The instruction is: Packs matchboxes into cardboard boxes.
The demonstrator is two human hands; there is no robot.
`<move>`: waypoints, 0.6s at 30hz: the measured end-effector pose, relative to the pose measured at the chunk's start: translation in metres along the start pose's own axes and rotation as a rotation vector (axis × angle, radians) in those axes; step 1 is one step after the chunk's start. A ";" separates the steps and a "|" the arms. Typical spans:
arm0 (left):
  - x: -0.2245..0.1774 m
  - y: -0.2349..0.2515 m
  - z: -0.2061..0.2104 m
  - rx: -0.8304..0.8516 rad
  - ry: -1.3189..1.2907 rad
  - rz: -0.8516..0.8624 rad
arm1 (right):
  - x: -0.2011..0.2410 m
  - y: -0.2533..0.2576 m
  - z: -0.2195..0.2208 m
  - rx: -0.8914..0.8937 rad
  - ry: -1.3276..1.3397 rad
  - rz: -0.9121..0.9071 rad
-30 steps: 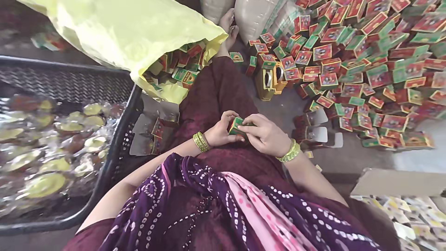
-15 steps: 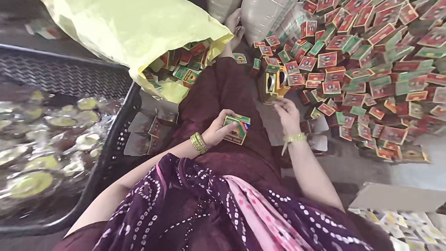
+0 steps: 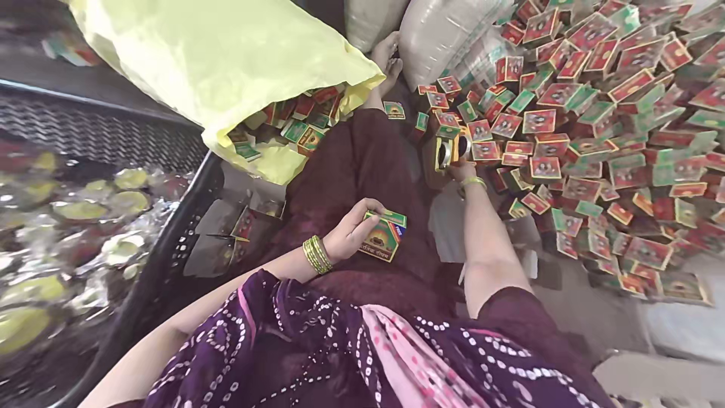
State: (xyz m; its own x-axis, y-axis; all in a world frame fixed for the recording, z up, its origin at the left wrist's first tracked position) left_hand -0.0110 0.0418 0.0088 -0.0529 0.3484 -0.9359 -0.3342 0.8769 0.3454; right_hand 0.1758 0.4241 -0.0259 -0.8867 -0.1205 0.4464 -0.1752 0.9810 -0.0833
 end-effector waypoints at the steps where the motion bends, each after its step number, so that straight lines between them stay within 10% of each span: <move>1: 0.000 0.001 0.000 0.002 -0.009 -0.006 | 0.003 0.000 -0.002 -0.013 -0.013 0.013; 18: -0.003 -0.004 0.001 -0.001 0.023 -0.019 | -0.012 -0.070 -0.009 -0.042 0.276 0.292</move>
State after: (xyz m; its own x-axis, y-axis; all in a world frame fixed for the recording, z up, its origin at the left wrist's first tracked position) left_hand -0.0083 0.0379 0.0105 -0.0684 0.3235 -0.9438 -0.3362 0.8832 0.3271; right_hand 0.2021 0.3580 -0.0177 -0.7472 0.2036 0.6326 0.0892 0.9740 -0.2081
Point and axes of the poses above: each hand's wrist, its own y-axis towards the middle knuckle, its own z-axis out of the palm, x = y × z, the point moved 3 cm from there along y, towards the middle knuckle, and after that the axes turned 12 degrees about -x, right-handed, at the moved point
